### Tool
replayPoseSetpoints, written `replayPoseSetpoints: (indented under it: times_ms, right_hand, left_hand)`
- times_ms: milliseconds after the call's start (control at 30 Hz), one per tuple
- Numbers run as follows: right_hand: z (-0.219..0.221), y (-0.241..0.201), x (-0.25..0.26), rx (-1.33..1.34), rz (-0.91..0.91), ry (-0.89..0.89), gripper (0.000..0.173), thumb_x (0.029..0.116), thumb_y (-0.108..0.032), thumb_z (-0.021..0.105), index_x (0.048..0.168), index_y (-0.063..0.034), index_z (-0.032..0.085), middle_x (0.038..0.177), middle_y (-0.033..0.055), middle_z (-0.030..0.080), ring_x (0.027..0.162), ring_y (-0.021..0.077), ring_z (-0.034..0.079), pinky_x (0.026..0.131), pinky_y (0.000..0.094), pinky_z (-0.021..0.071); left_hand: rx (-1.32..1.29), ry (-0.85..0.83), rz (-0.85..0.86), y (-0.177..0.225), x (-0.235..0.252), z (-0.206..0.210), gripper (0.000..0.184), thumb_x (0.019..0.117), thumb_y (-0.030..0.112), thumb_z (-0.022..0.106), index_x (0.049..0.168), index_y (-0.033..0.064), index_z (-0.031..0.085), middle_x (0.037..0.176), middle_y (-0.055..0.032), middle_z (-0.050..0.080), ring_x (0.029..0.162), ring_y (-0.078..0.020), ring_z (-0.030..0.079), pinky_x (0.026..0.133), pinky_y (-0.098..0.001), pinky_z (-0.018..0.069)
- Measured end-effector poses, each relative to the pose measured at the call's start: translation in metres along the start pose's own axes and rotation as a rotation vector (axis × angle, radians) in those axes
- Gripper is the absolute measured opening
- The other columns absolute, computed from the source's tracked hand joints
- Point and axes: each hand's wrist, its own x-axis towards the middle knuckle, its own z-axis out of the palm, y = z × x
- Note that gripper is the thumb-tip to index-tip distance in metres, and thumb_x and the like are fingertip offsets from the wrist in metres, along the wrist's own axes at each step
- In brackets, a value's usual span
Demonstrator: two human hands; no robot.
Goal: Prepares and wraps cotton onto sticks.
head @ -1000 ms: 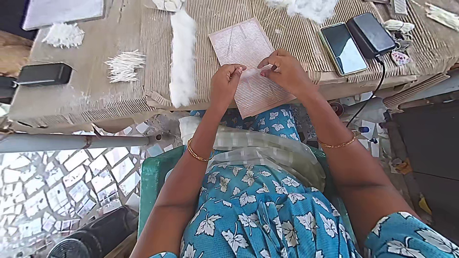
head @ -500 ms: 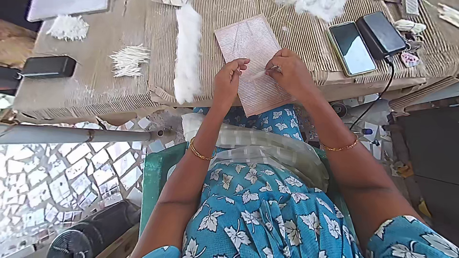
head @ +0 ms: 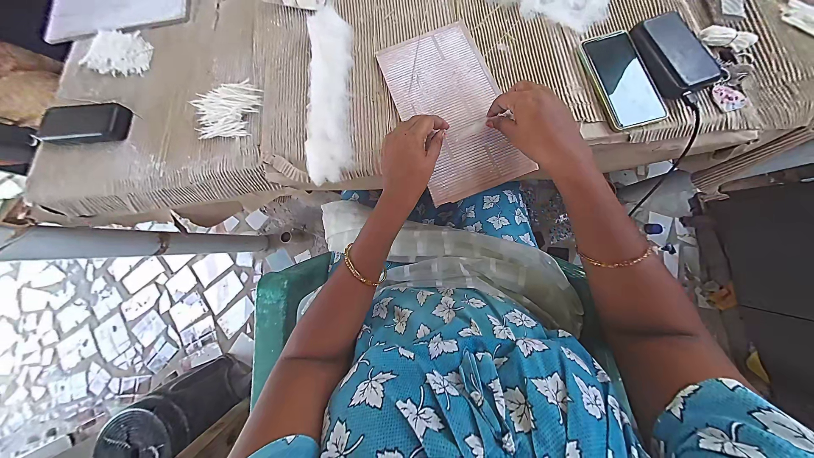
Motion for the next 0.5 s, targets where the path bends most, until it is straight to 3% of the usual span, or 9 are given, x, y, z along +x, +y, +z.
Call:
replayPoseSetpoints:
  times_ms: [133, 233, 367, 433, 500]
  right_hand:
    - [0.002, 0.007, 0.002, 0.018, -0.005, 0.048, 0.026, 0.1075, -0.016, 0.05, 0.114, -0.0044, 0.072, 0.118, 0.0187, 0.067, 0.113, 0.0357, 0.064, 0.094, 0.0541, 0.0496]
    - [0.001, 0.01, 0.003, 0.042, 0.012, 0.051, 0.03, 0.1095, -0.015, 0.044, 0.12, -0.0041, 0.07, 0.122, 0.0196, 0.067, 0.114, 0.0362, 0.064, 0.096, 0.0549, 0.0491]
    - [-0.005, 0.013, 0.002, 0.069, 0.02, 0.072, 0.028, 0.108, -0.013, 0.046, 0.119, -0.0067, 0.071, 0.121, 0.0174, 0.067, 0.113, 0.0332, 0.065, 0.096, 0.0524, 0.0498]
    - [-0.011, 0.016, -0.001, 0.102, 0.001, 0.062, 0.022, 0.105, -0.012, 0.053, 0.113, -0.0068, 0.073, 0.119, 0.0157, 0.067, 0.111, 0.0306, 0.065, 0.095, 0.0512, 0.0502]
    - [-0.017, 0.019, -0.003, 0.132, -0.032, 0.039, 0.017, 0.1018, -0.014, 0.061, 0.109, -0.0068, 0.075, 0.117, 0.0148, 0.068, 0.11, 0.0286, 0.065, 0.095, 0.0502, 0.0498]
  left_hand:
    - [-0.075, 0.034, 0.059, -0.001, 0.001, 0.0, 0.028, 0.1082, 0.008, 0.045, 0.118, 0.0038, 0.072, 0.11, -0.0112, 0.075, 0.105, -0.022, 0.071, 0.094, -0.0374, 0.0542]
    - [-0.152, -0.036, 0.046, -0.003, -0.001, -0.007, 0.034, 0.1091, 0.004, 0.037, 0.129, 0.0016, 0.064, 0.115, -0.0122, 0.074, 0.106, -0.0222, 0.072, 0.096, -0.0374, 0.0557]
    - [-0.132, -0.084, 0.046, -0.011, -0.016, -0.023, 0.046, 0.111, 0.009, 0.036, 0.156, 0.0074, 0.04, 0.11, -0.0121, 0.074, 0.09, -0.0241, 0.073, 0.081, -0.0414, 0.0585]
    - [-0.109, -0.134, 0.031, -0.009, -0.032, -0.038, 0.045, 0.1111, 0.006, 0.037, 0.157, 0.0046, 0.036, 0.108, -0.0142, 0.073, 0.084, -0.0254, 0.071, 0.075, -0.0406, 0.0574]
    - [-0.116, -0.148, -0.002, -0.007, -0.043, -0.048, 0.039, 0.111, 0.006, 0.035, 0.149, 0.0026, 0.044, 0.111, -0.0149, 0.072, 0.089, -0.0244, 0.07, 0.08, -0.0385, 0.0569]
